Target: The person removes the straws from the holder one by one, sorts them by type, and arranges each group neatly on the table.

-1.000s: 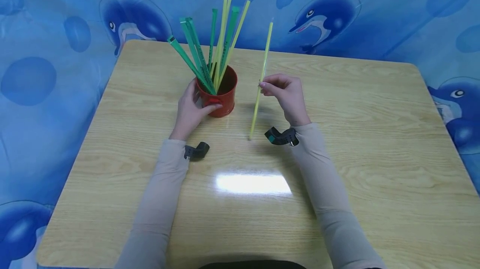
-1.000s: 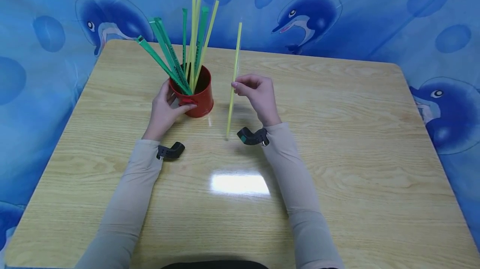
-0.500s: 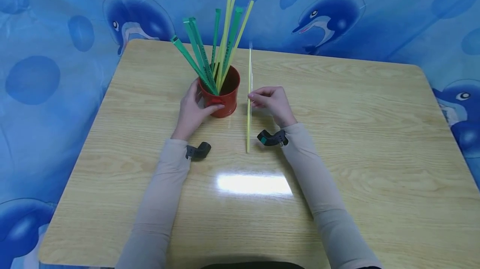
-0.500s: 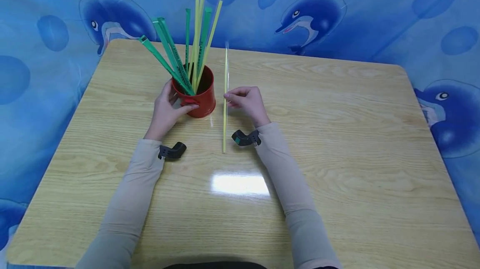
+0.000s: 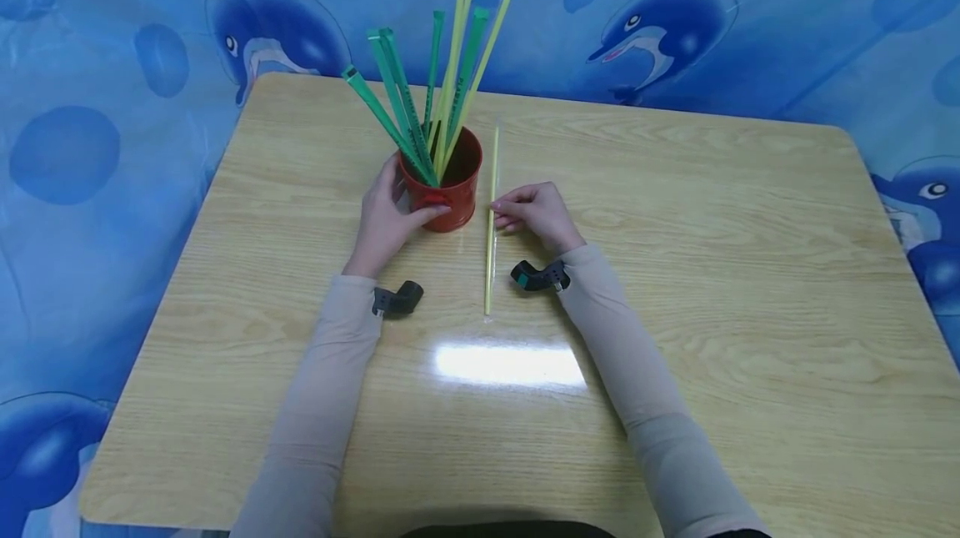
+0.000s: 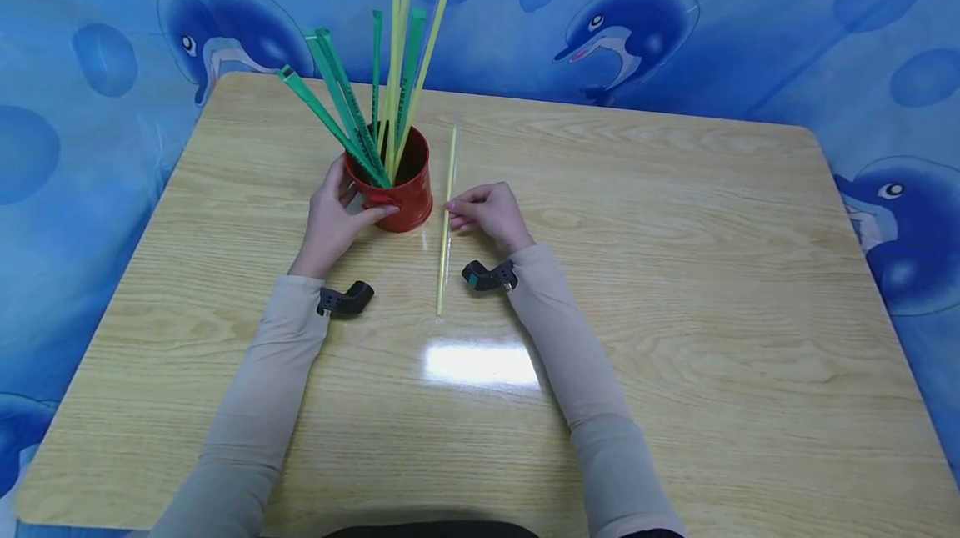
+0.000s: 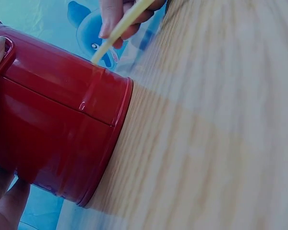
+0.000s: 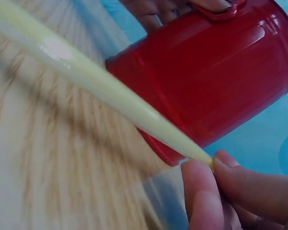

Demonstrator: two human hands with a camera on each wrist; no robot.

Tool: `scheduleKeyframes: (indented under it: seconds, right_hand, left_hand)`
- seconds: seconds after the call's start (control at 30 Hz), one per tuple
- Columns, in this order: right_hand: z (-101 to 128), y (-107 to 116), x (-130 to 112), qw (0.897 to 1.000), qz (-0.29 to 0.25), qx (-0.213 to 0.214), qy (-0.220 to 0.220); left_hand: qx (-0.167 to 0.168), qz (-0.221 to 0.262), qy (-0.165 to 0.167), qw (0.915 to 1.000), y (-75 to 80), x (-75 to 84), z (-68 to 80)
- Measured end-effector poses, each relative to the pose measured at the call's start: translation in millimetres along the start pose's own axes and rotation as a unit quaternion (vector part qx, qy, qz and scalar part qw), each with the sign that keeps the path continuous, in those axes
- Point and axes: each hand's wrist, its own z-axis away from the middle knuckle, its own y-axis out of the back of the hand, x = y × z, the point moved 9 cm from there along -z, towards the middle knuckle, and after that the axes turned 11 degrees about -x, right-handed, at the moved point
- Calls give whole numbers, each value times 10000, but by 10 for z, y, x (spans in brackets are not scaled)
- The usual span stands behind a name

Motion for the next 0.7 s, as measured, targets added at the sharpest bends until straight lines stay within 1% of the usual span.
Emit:
scheduleKeyframes:
  seconds: [0.27, 0.37, 0.53, 0.7]
  right_hand:
    - [8, -50, 30, 9972, 684, -86, -273]
    - [5, -62, 42, 9957, 858, -132, -312]
    - [-10, -55, 65, 9947, 961, -148, -340]
    - [-9, -41, 64, 9950, 930, -61, -363]
  left_hand:
    - [6, -85, -5, 10000, 0, 7, 6]
    - [17, -22, -50, 10000, -2, 10, 7]
    - [26, 144, -151, 9998, -3, 13, 6]
    - [16, 179, -102, 9998, -4, 11, 7]
